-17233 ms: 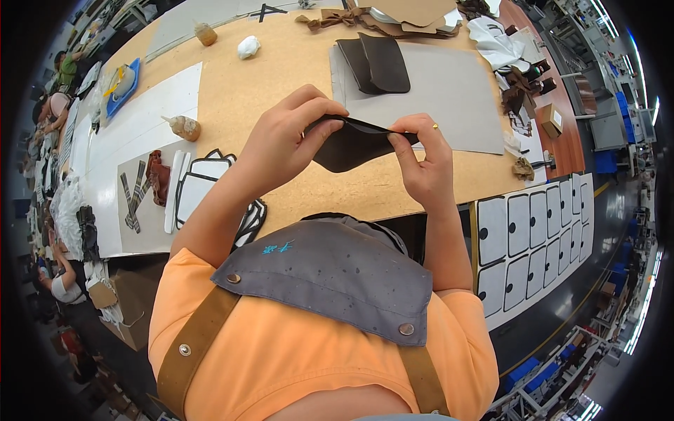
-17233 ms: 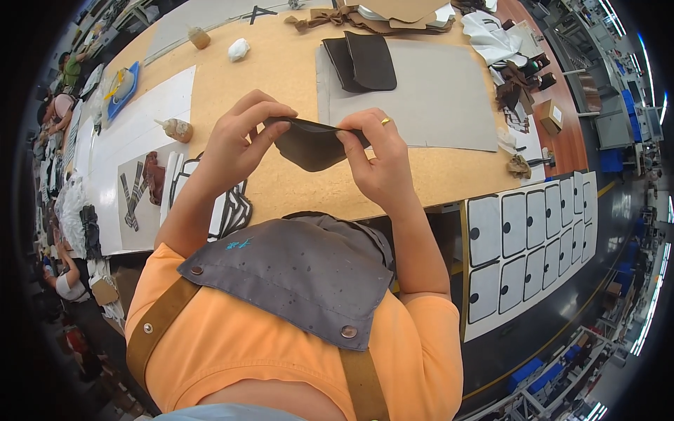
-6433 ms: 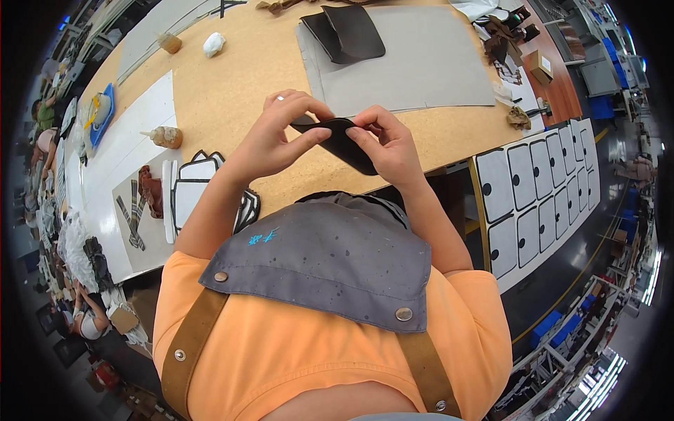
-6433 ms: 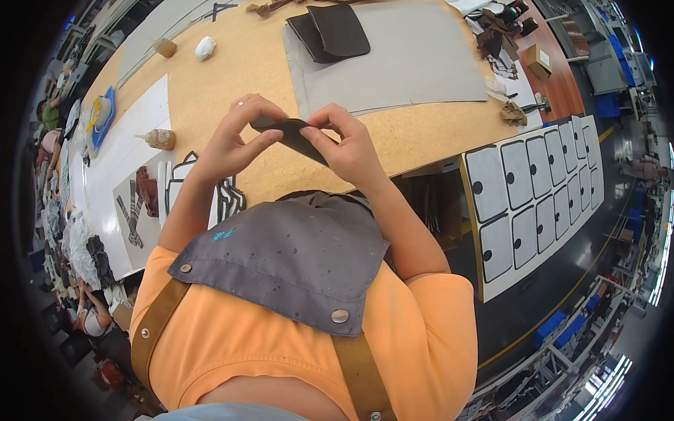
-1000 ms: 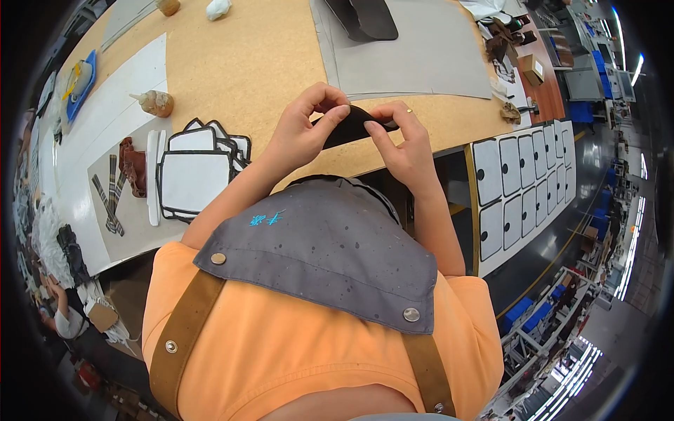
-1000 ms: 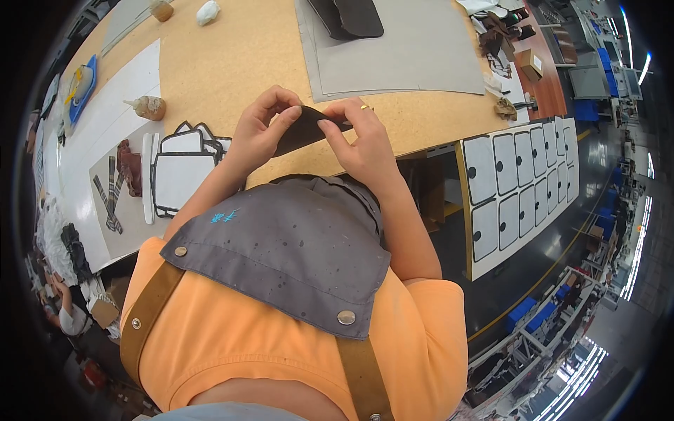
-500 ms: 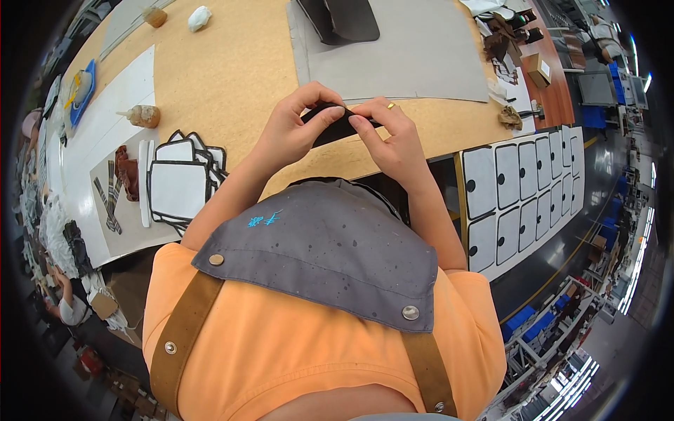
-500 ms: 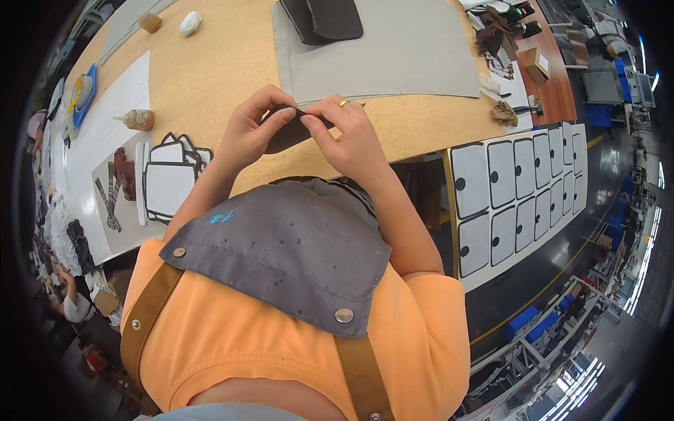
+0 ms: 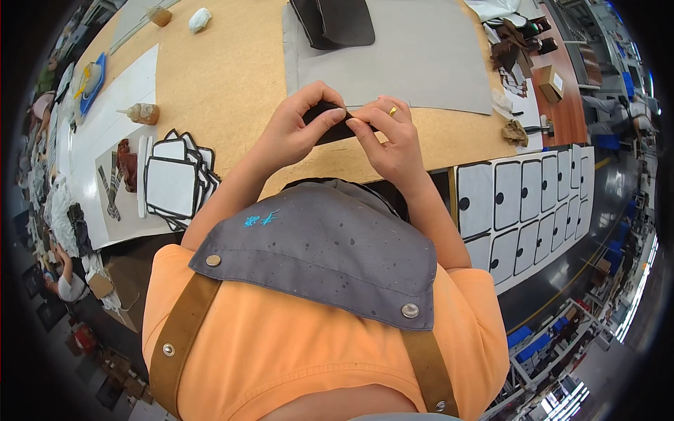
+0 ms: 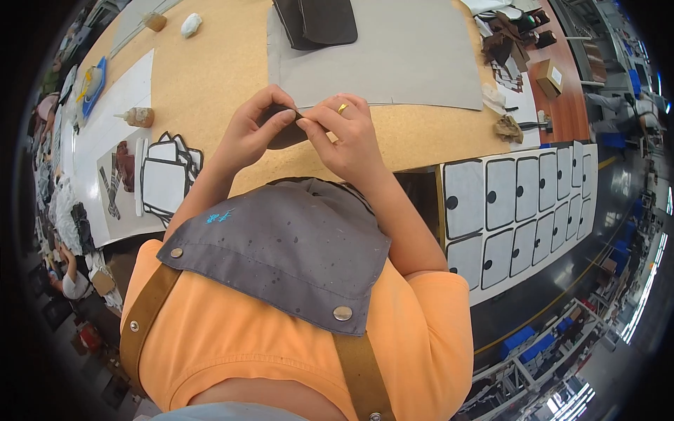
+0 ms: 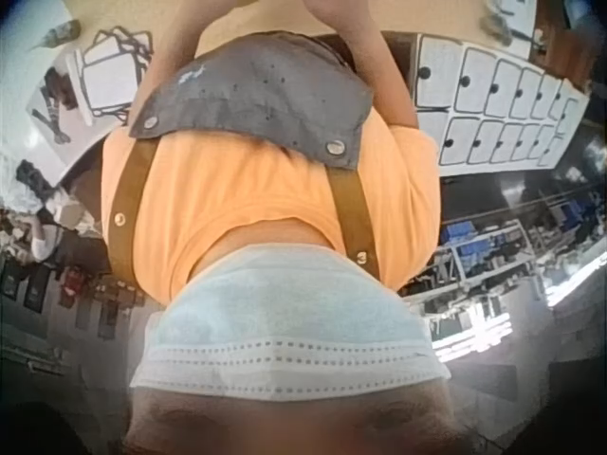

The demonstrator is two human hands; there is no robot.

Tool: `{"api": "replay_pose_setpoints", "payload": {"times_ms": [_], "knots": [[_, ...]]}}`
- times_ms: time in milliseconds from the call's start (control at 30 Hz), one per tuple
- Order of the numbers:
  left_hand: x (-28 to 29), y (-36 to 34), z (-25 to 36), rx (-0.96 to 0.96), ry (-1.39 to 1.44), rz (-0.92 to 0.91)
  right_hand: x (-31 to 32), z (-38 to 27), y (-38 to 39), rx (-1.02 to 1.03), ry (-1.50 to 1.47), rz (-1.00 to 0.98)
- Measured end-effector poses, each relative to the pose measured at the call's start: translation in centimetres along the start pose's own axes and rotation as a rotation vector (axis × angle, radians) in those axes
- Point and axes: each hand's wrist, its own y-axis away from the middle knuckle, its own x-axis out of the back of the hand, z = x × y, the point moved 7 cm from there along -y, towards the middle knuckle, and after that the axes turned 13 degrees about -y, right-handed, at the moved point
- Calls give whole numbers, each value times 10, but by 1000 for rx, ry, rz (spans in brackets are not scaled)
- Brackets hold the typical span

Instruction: The recorder turns and finishes the edges of black leather components and then applies internal lining sheets.

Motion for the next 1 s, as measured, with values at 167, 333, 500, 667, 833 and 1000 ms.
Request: {"api": "replay_pose_setpoints", "payload": {"times_ms": [167,333,500,667,833,1000], "knots": [[12,-1,-9,102,199,13,15,5,-4,-42,21,-125],[12,-3,-10,125,168,7,17,6,-7,-39,4,-150],[7,-3,-7,161,177,-43,15,6,-10,-6,-35,-133],[3,-6,16,-32,-194,-88,13,5,-5,26,-19,-120],[4,-4,10,60,-100,-139,23,0,-6,3,-14,-179],[5,-5,3,50,103,-186,33,11,-3,-159,-120,-273]]}}
